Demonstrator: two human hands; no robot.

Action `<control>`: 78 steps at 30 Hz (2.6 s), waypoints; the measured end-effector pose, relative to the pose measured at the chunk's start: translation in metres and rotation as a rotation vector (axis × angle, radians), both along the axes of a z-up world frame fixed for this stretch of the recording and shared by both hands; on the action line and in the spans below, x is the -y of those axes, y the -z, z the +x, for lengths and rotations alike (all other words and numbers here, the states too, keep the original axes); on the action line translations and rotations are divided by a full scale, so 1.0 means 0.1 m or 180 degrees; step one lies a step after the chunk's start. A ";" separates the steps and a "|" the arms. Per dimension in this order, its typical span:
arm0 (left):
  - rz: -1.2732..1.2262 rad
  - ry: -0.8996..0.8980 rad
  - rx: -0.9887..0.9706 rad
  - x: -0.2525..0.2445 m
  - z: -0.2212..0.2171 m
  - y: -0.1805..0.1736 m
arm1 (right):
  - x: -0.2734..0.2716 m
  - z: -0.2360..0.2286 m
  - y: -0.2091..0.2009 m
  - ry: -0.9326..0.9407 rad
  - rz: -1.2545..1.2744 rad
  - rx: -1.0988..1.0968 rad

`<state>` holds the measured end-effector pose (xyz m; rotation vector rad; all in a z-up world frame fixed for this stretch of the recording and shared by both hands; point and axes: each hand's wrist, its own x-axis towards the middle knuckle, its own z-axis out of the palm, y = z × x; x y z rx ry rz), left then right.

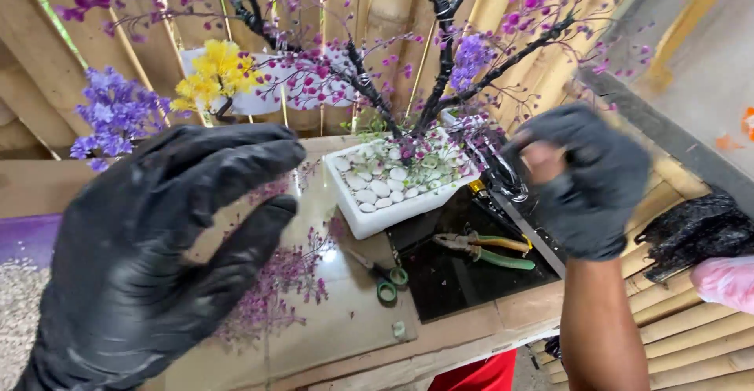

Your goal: The person arranges purple artificial flower branches onto a black bonsai tree structure. They use wire cutters to trim the stems and their gloved hands to position the branches into the white pot filled with white stones.

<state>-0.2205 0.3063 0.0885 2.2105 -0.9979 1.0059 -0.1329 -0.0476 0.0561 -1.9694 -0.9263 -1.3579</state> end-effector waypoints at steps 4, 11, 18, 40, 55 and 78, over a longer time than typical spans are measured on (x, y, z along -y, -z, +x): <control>-0.0250 -0.0446 -0.0406 -0.31 -0.01 0.32 | -0.74 -0.16 0.49 -0.0834 -0.1557 -0.1776; -0.0392 -0.1336 -0.1419 -0.68 0.70 1.29 | -1.71 0.33 1.89 -0.0724 -0.2529 -0.1930; 0.0611 -0.2116 -0.2300 -0.99 1.32 2.46 | -2.07 0.79 2.32 -0.0909 -0.1559 -0.2026; 0.1006 -0.2997 -0.0879 -0.75 1.54 3.14 | -2.74 2.46 3.34 0.0609 -0.1886 -0.2179; 0.0717 -0.1783 -0.1042 -0.83 1.73 3.31 | -2.17 1.15 2.60 0.0163 -0.2124 -0.1130; -0.0071 -0.2497 -0.0603 -0.80 1.41 2.75 | -1.89 0.66 2.55 0.0413 -0.1421 -0.1614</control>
